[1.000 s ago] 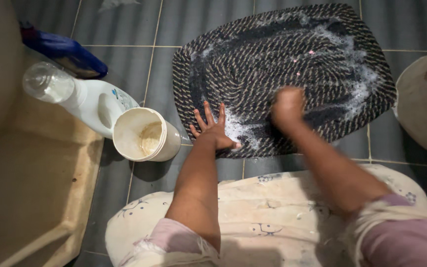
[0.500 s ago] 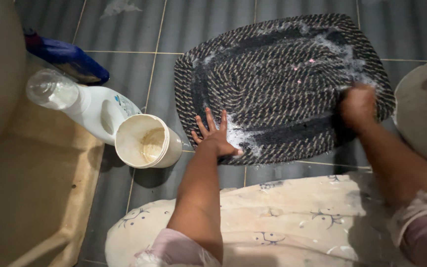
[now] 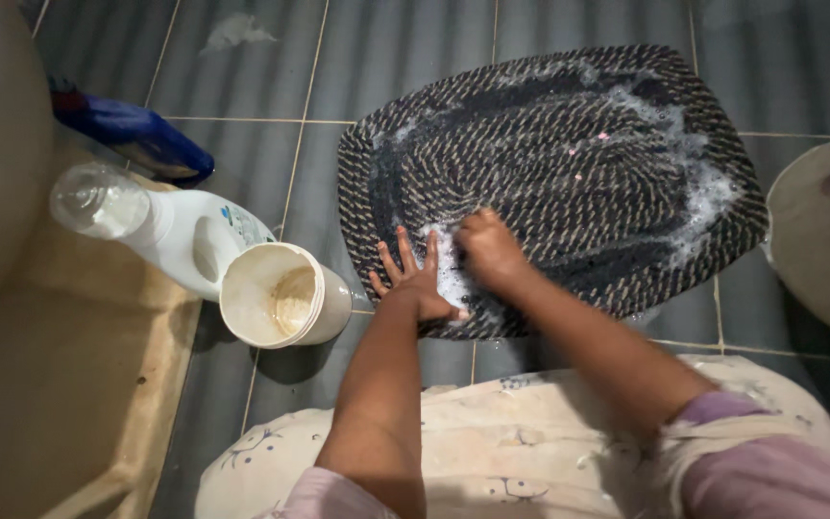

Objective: The person washes a woven mat on a tiled floor by applying soap and detergent from bottles and scrubbing the surface by hand.

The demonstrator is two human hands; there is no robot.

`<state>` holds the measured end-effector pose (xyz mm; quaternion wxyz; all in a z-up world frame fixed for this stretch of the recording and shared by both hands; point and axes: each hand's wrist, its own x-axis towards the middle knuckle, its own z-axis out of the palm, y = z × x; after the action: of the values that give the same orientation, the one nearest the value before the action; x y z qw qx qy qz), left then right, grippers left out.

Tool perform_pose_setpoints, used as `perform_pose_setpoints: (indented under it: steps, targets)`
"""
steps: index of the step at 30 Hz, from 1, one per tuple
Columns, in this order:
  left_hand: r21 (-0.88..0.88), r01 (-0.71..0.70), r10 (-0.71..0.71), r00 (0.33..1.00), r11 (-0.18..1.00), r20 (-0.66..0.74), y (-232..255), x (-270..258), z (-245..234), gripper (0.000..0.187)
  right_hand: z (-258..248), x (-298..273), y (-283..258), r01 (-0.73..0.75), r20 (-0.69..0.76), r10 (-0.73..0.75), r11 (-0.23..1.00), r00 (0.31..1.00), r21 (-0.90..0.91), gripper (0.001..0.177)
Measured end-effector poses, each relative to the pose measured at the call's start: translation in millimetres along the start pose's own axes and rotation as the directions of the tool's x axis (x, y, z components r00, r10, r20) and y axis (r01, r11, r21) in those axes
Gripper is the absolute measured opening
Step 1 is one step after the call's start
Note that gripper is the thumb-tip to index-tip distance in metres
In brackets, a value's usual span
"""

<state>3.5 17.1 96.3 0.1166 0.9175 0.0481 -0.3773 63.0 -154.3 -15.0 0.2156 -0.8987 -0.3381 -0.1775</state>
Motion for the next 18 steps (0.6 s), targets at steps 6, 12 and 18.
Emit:
perform_pose_setpoints:
  steps: [6,12,18]
  targets:
    - [0.005,-0.009,0.009,1.0,1.0,-0.01,0,-1,-1,0.157,-94,-81,204,-0.238,0.037,0.314,0.785,0.949,-0.573,0.009]
    - [0.017,-0.007,0.008,1.0,1.0,-0.008,1,-4,-4,0.157,-104,-93,223,-0.637,-0.258,0.606,0.571,0.753,-0.518,0.011]
    - [0.009,-0.016,0.016,1.0,1.0,0.0,0,-1,-3,0.158,22,10,49,-0.26,-0.454,0.272,0.961,0.848,0.091,0.019]
